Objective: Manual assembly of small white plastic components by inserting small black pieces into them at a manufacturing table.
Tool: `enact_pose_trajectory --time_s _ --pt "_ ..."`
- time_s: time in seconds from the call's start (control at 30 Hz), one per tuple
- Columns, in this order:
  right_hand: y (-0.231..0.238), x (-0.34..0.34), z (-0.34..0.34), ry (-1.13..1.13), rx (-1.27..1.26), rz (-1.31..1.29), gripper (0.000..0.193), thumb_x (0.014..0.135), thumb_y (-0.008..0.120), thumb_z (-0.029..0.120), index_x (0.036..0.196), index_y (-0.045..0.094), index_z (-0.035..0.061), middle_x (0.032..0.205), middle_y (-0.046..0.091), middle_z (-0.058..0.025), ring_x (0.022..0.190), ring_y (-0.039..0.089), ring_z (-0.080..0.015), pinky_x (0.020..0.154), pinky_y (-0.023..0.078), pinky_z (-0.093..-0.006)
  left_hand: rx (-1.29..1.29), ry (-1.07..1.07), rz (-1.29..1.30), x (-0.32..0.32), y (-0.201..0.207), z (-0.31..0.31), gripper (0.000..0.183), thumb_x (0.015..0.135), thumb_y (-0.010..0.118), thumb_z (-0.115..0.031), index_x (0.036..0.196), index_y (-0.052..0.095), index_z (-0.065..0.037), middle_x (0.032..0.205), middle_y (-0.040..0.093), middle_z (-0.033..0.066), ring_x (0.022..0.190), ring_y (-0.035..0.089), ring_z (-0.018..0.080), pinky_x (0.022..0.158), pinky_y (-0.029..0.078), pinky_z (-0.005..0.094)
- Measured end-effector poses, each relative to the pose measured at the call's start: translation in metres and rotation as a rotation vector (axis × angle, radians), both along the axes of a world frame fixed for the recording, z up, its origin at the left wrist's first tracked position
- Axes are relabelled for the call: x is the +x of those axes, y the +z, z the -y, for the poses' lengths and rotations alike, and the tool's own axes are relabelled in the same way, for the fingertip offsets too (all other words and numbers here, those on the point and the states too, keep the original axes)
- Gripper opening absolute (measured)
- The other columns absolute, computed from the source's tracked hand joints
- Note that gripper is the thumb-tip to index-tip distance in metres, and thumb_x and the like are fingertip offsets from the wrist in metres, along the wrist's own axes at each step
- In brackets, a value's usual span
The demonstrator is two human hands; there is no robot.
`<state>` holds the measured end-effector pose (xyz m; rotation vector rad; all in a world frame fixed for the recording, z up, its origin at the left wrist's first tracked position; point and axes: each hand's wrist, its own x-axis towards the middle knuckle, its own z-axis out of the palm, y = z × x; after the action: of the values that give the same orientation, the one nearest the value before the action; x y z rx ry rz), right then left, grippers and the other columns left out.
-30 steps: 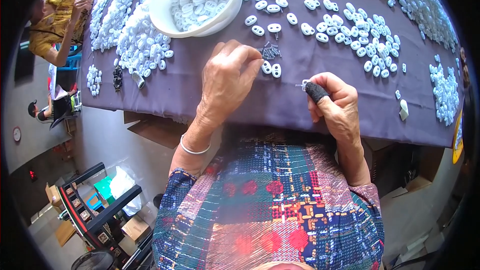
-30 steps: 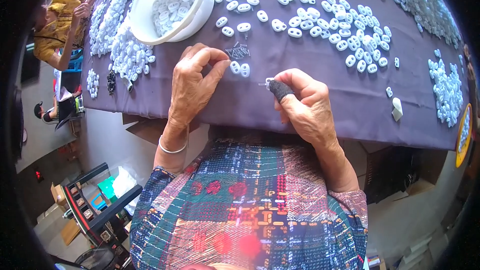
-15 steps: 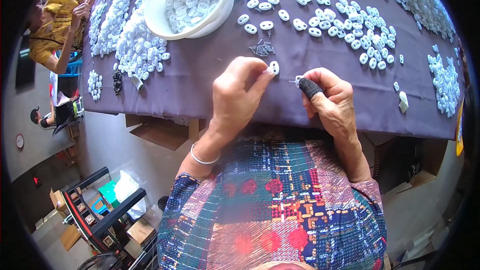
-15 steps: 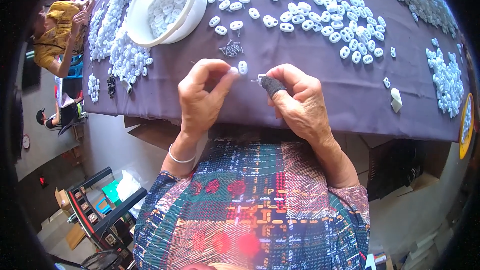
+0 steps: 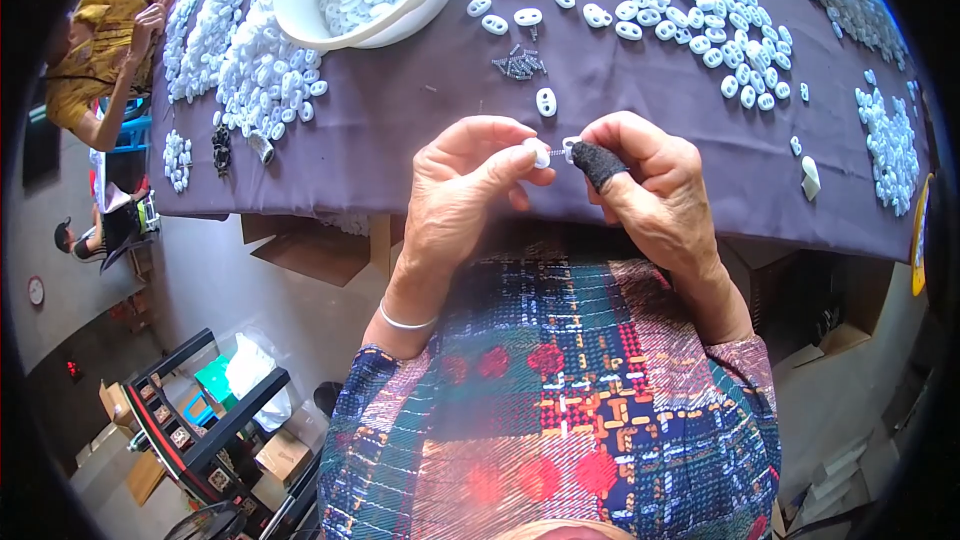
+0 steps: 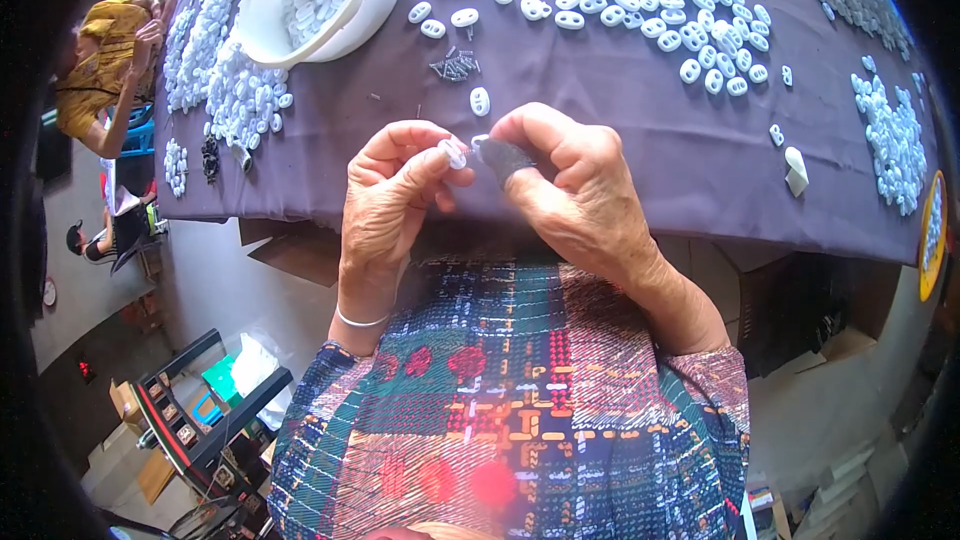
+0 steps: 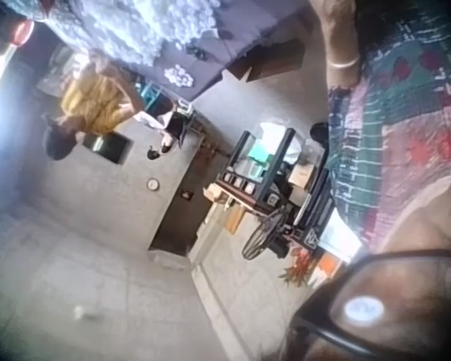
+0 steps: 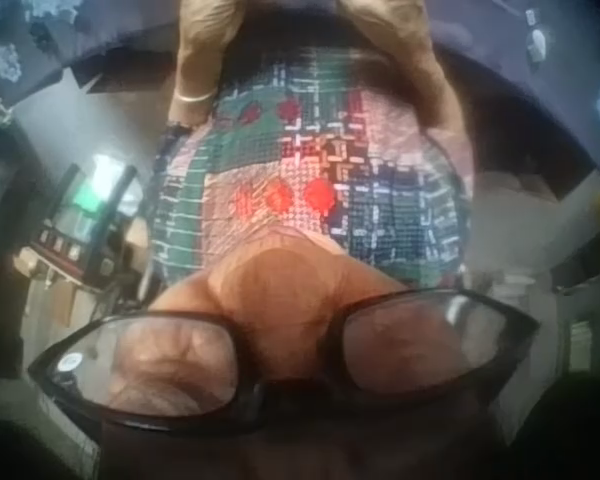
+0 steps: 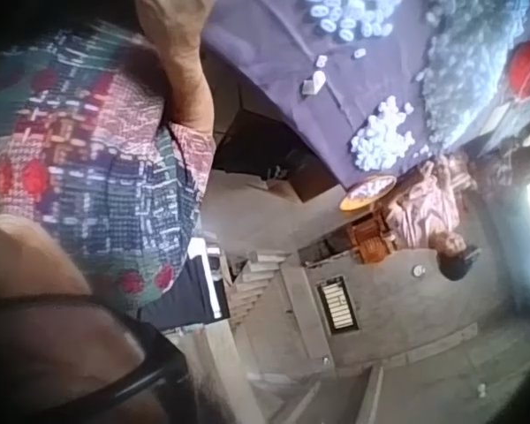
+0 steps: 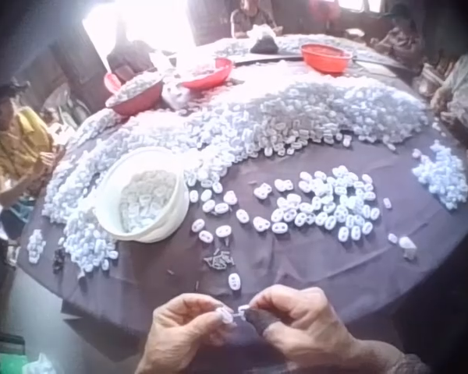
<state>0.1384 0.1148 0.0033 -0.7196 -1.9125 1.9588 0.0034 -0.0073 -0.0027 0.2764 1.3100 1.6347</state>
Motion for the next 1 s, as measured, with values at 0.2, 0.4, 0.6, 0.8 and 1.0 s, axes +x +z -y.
enact_pose_trajectory --time_s 0.2,0.4,0.6,0.8,1.0 --pt "0.0 -0.001 0.003 0.026 0.034 0.02 0.007 0.086 0.054 0.003 0.091 0.057 -0.0011 0.066 0.052 0.0026 0.053 0.044 -0.0012 0.046 0.034 -0.016 -0.034 0.013 -0.006 0.004 -0.002 0.006 0.015 0.079 0.068 -0.005 0.092 0.062 0.0 0.083 0.066 0.0092 0.073 0.065 0.0172 0.054 0.047 0.0207" --pt "0.0 0.002 0.005 0.041 0.056 0.042 0.007 0.085 0.055 0.003 0.09 0.058 -0.0008 0.065 0.052 0.0026 0.053 0.044 -0.0012 0.045 0.034 -0.0161 -0.005 0.008 0.02 0.004 -0.005 0.011 0.015 0.079 0.068 -0.005 0.092 0.062 0.0 0.083 0.066 0.009 0.072 0.065 0.0162 0.054 0.047 0.0204" --pt "0.001 0.003 0.006 0.051 0.051 0.058 0.008 0.084 0.055 0.002 0.09 0.058 -0.0006 0.064 0.052 0.0029 0.052 0.045 -0.0011 0.045 0.034 -0.016 0.001 0.004 0.006 0.005 -0.006 0.012 0.013 0.079 0.066 -0.003 0.091 0.062 0.0 0.082 0.065 0.0096 0.068 0.065 0.0157 0.053 0.05 0.0208" --pt "0.003 0.005 0.007 0.051 0.011 0.064 0.008 0.084 0.055 0.002 0.091 0.058 -0.0008 0.064 0.052 0.0029 0.052 0.045 -0.0011 0.045 0.034 -0.0158 0.003 -0.007 0.008 0.006 -0.005 0.013 0.013 0.079 0.066 -0.002 0.091 0.062 0.001 0.082 0.066 0.0101 0.068 0.065 0.0161 0.053 0.05 0.0207" --pt "0.001 0.007 0.007 0.056 0.035 0.049 0.008 0.084 0.055 0.002 0.09 0.058 -0.0001 0.065 0.053 0.0031 0.054 0.047 -0.0011 0.046 0.035 -0.0156 -0.005 -0.028 -0.03 0.008 -0.005 0.013 0.015 0.078 0.069 -0.005 0.091 0.063 0.001 0.082 0.066 0.0092 0.072 0.065 0.0159 0.054 0.047 0.0198"
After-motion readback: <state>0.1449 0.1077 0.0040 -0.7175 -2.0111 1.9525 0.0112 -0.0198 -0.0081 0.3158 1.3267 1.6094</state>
